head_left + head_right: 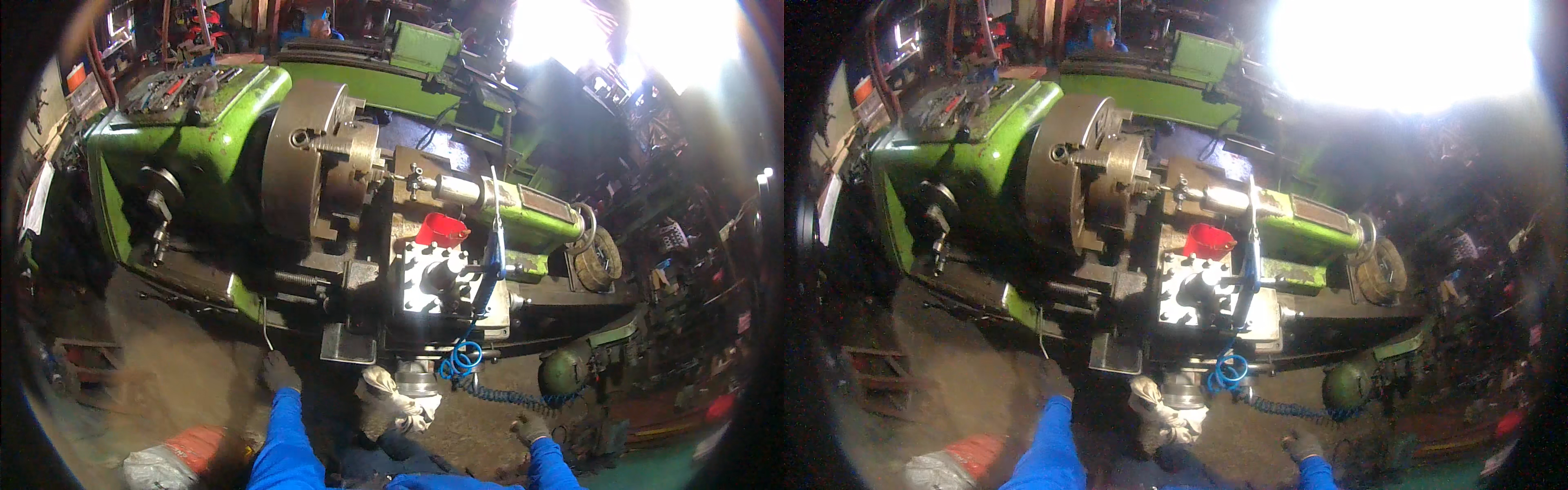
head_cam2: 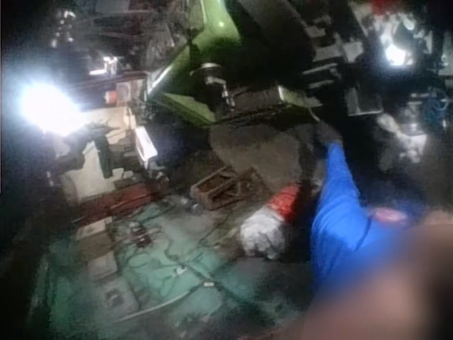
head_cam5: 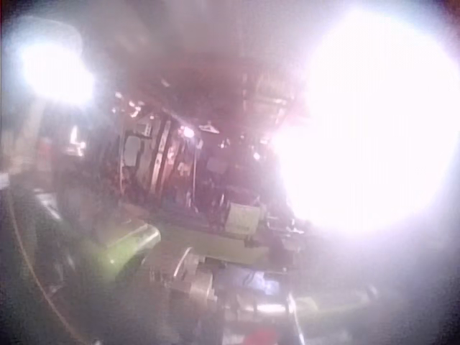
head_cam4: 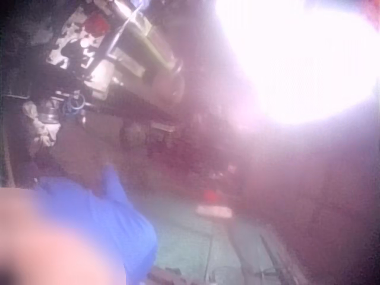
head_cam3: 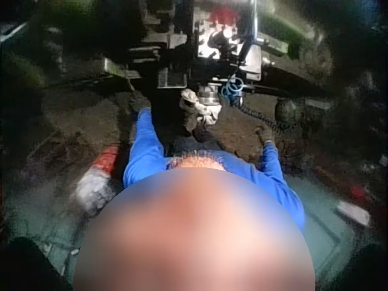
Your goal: The person operates a green metal lathe in a workshop, using a cutting tool to machine a rotating metal workpiece. They repeatedly adjust the tool and machine controls while the workpiece spins, producing metal shavings.
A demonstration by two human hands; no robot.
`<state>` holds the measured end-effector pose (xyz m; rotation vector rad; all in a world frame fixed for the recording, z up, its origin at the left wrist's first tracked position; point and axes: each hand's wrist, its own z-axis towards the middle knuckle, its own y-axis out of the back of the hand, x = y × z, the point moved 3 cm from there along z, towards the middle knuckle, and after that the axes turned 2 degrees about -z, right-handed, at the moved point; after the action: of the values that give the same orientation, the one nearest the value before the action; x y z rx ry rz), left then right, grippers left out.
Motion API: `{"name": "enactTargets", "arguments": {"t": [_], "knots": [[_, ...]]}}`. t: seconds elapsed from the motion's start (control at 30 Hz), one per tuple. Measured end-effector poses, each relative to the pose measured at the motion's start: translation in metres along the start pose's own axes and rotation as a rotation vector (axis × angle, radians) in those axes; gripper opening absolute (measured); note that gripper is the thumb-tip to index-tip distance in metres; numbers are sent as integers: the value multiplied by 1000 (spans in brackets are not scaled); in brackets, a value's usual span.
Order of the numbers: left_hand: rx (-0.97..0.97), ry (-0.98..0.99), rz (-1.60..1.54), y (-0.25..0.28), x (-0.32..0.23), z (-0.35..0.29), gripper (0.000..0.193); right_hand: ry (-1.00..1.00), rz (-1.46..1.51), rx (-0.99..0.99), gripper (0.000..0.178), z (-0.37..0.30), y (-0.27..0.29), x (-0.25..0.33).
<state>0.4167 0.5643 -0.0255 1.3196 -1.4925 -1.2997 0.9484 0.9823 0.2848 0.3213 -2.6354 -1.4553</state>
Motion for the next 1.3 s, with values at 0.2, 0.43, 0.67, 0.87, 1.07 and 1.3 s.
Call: {"name": "enactTargets", "arguments": {"t": [0.2,0.43,0.67,0.87,1.07,1.3], "knots": [[-42,-158,-527,148,-59,-14,60,183,557,-847,26,30,115,45],[-176,-549,-1024,381,-201,5,42,556,934,-445,39,82,253,241],[-85,-820,-617,486,-359,62,48,952,282,-348,54,170,262,384],[188,-806,-2,442,-440,111,47,1090,16,-458,24,168,254,427],[117,-870,23,414,-465,121,33,1172,62,-380,33,180,256,429],[-44,-939,-19,422,-459,109,30,1243,213,-443,33,180,251,413]]}}
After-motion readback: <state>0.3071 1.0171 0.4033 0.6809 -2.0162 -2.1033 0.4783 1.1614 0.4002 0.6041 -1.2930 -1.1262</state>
